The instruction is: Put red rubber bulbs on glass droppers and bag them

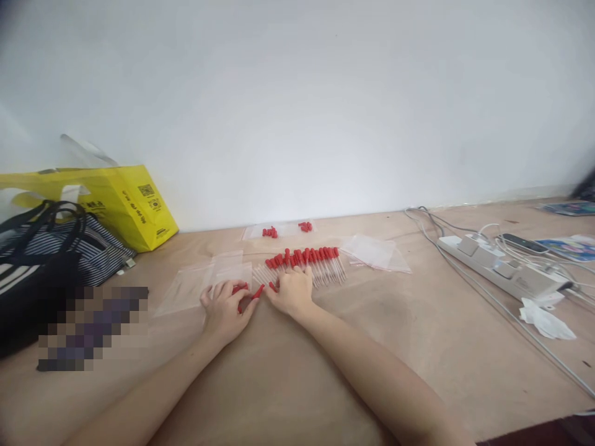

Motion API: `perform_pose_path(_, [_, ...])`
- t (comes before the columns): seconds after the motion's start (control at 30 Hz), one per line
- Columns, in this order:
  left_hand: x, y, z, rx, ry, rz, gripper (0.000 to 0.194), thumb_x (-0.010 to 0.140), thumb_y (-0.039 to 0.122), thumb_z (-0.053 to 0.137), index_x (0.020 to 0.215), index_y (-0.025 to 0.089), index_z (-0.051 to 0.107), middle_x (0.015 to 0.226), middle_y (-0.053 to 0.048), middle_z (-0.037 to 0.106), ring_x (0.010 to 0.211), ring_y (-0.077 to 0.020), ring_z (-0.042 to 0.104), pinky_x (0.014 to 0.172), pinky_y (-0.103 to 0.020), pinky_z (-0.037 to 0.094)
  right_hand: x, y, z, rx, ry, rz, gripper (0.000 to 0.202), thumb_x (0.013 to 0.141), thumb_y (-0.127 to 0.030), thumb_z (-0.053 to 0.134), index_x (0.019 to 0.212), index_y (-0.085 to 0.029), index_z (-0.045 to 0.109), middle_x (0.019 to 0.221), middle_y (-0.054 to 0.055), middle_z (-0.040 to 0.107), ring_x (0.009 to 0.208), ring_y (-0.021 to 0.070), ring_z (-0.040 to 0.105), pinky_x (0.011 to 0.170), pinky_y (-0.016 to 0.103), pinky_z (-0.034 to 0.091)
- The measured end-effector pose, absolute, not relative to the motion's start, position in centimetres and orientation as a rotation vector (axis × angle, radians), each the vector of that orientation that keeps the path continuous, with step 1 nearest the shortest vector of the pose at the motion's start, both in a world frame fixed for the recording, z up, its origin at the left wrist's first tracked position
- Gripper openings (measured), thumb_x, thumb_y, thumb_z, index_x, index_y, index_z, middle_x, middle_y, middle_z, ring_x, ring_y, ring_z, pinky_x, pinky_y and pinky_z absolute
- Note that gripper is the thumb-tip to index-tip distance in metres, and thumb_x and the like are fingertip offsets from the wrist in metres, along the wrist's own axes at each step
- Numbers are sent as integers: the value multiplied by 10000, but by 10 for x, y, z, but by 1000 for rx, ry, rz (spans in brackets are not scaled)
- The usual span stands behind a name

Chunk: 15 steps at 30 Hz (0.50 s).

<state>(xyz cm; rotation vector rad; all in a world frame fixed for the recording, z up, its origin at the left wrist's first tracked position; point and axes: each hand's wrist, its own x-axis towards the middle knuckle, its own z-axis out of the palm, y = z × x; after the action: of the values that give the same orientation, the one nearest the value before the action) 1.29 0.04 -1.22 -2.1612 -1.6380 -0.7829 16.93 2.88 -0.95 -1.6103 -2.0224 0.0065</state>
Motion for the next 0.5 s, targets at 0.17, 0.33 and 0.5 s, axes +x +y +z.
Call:
perform_pose_path(0.17, [3,3,-4,-1956,-1669,-848,150,696,341,576,638,213,628,957,-66,588,932,-254,486,910,-499,162,165,24,-8,-1704,-2095,21,288,747,-419,495,663,-177,625,711,56,638,765,192,522,749,356,209])
perform_pose_path(0.33, [-20,12,-2,-1825,-1805,-786,162,661,363,591,614,211,622,954,-74,577,946,-275,463,886,-499,179,167,18,-8,-1675,-2086,69,260,765,-381,479,668,-188,624,707,41,637,779,183,522,736,344,213])
perform_pose_path(0.5, [-23,13,-4,-1825,-1850,-753,197,660,405,577,678,214,623,930,-73,576,926,-274,470,875,-496,186,166,6,-11,-1532,-2144,151,301,733,-468,521,631,-195,596,712,7,639,761,162,522,736,334,204])
